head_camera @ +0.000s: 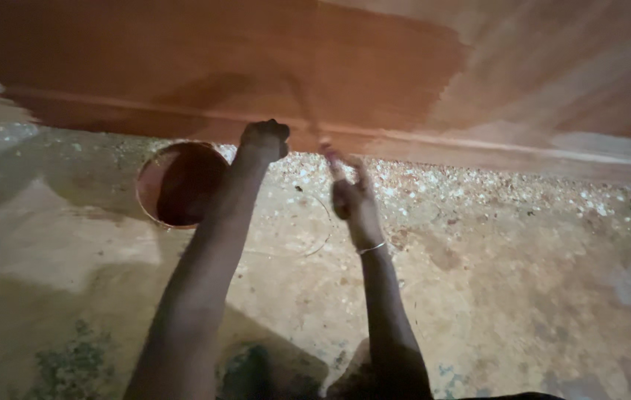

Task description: The person paints a wall with reddish-brown paint using a brush. They repeatedly dip the brush into a bucket and apply paint in horizontal strokes along the lower section of the wall.

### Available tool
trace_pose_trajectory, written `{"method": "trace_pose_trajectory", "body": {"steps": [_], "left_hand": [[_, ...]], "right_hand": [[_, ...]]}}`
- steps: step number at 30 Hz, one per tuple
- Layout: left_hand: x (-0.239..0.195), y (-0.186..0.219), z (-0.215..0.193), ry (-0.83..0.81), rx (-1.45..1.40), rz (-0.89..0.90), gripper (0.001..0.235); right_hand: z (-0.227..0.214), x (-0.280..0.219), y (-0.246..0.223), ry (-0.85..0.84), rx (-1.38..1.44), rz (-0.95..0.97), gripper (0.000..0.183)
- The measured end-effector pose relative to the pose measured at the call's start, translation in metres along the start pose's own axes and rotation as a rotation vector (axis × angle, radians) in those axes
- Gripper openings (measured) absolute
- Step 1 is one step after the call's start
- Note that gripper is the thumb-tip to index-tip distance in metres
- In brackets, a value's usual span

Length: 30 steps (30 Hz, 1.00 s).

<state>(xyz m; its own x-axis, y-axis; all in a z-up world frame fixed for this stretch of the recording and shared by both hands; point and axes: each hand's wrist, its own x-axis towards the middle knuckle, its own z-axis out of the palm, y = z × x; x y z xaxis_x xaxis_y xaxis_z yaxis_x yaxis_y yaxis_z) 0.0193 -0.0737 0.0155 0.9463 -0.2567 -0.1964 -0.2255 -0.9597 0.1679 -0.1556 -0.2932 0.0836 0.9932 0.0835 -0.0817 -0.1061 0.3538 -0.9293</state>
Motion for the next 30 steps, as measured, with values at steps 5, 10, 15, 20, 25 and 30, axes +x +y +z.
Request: {"method": "trace_pose_trajectory", "body": {"steps": [5,10,15,20,25,30], "left_hand": [[-0.007,0.007,-0.006,0.061,-0.041,0.055,0.029],[-0.015,0.010,-0.010,0.029,-0.036,0.051,0.027],[-0.012,0.012,-0.012,0.019,-0.033,0.022,0.026],[-0.015,0.005,-0.004,0.020,-0.045,0.021,0.026],[-0.016,0.003,-0.001,0.033,-0.057,0.036,0.026],[-0.012,-0.001,-0.003,0.025,-0.052,0.018,0.026]], "right_hand": [[-0.070,-0.006,-0.023,0.509,0.162,-0.183,0.022],[-0.075,-0.002,-0.007,0.646,0.049,-0.213,0.023],[-0.033,0.005,0.036,0.128,-0.082,-0.037,0.030],[-0.050,0.000,0.046,0.161,-0.143,0.010,0.037],[-0.109,0.005,0.037,0.677,0.124,-0.174,0.029],[-0.100,0.018,0.066,0.580,-0.005,-0.075,0.037]]}}
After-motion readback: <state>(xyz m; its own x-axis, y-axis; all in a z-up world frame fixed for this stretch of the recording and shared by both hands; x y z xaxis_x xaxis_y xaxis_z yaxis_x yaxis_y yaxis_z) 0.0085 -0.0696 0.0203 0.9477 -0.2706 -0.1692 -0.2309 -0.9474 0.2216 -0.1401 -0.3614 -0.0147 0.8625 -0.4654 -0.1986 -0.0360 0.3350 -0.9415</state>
